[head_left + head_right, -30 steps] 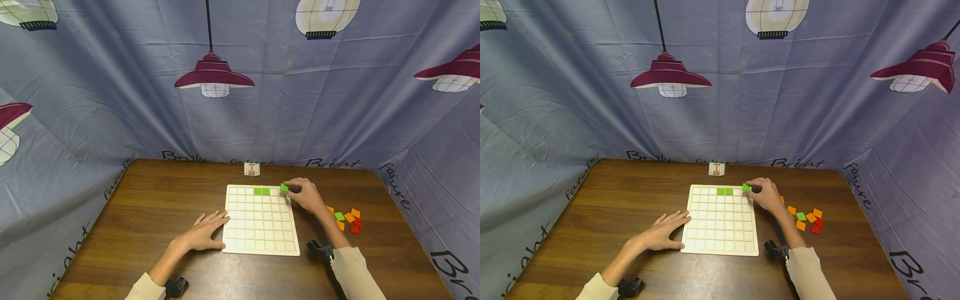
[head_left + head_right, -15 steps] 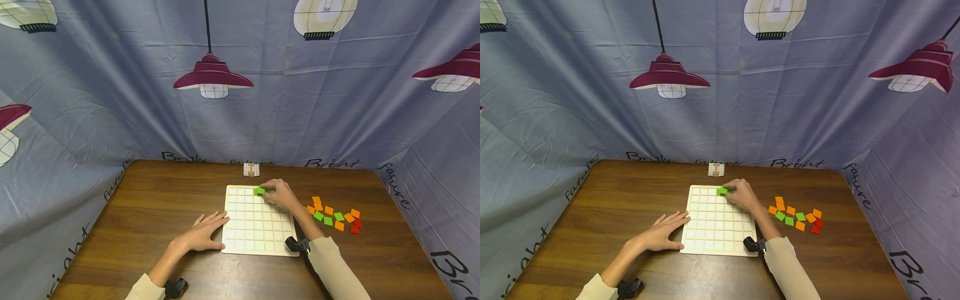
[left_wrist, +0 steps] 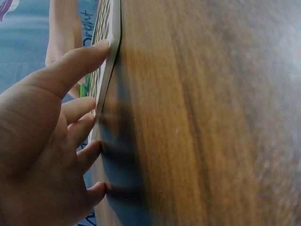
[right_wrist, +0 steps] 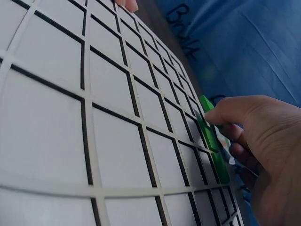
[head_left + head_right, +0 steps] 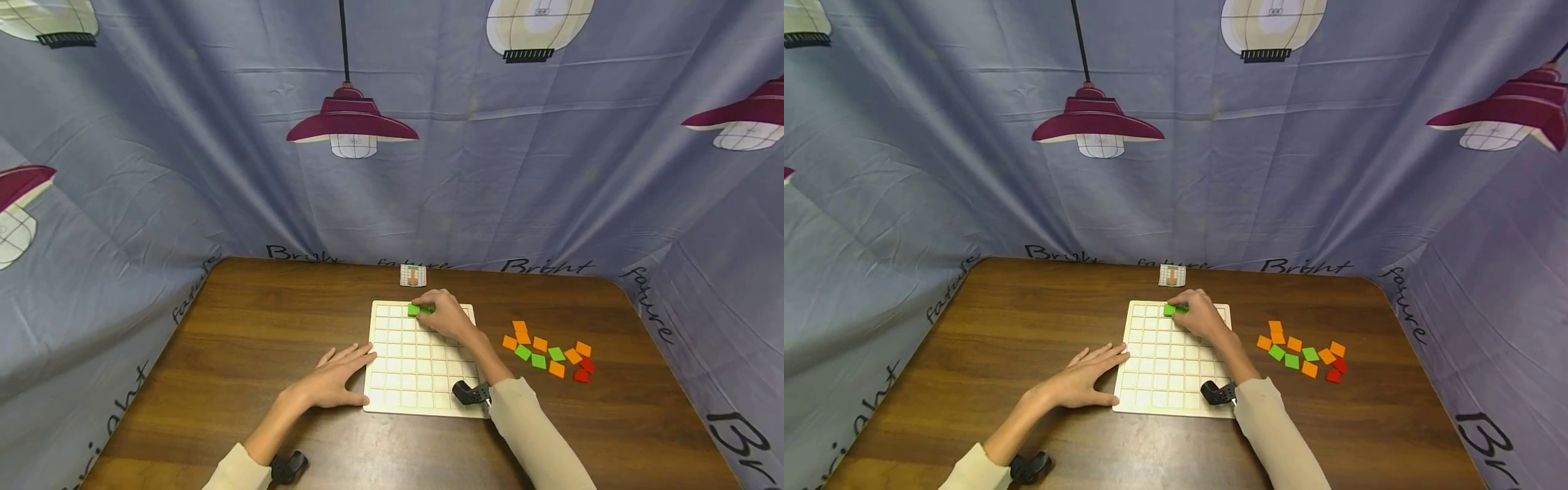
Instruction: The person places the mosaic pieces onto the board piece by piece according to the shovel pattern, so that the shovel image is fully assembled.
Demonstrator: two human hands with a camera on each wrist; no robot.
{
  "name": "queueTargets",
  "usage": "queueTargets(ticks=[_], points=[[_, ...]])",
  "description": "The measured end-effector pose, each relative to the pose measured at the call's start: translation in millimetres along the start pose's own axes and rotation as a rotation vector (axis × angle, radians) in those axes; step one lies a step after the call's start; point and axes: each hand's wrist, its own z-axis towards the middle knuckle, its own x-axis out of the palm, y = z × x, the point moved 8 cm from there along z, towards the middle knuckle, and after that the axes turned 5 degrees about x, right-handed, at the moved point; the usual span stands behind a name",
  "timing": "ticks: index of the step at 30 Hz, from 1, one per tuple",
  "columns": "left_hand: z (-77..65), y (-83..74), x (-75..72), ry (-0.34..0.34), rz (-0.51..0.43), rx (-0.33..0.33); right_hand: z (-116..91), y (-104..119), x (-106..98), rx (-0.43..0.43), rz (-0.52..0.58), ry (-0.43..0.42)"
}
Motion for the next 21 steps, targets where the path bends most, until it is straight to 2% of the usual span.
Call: queueTargets(ticks=[9, 21], points=[[2.7, 0.2, -0.1, 0.001, 0.008, 0.007, 5.7, -2.0, 7.0, 0.03, -0.024, 0.026], [1.1, 1.9, 1.0, -0.004, 0.008, -0.003, 8.0, -0.7, 10.9, 0.029, -0.059, 0.031]])
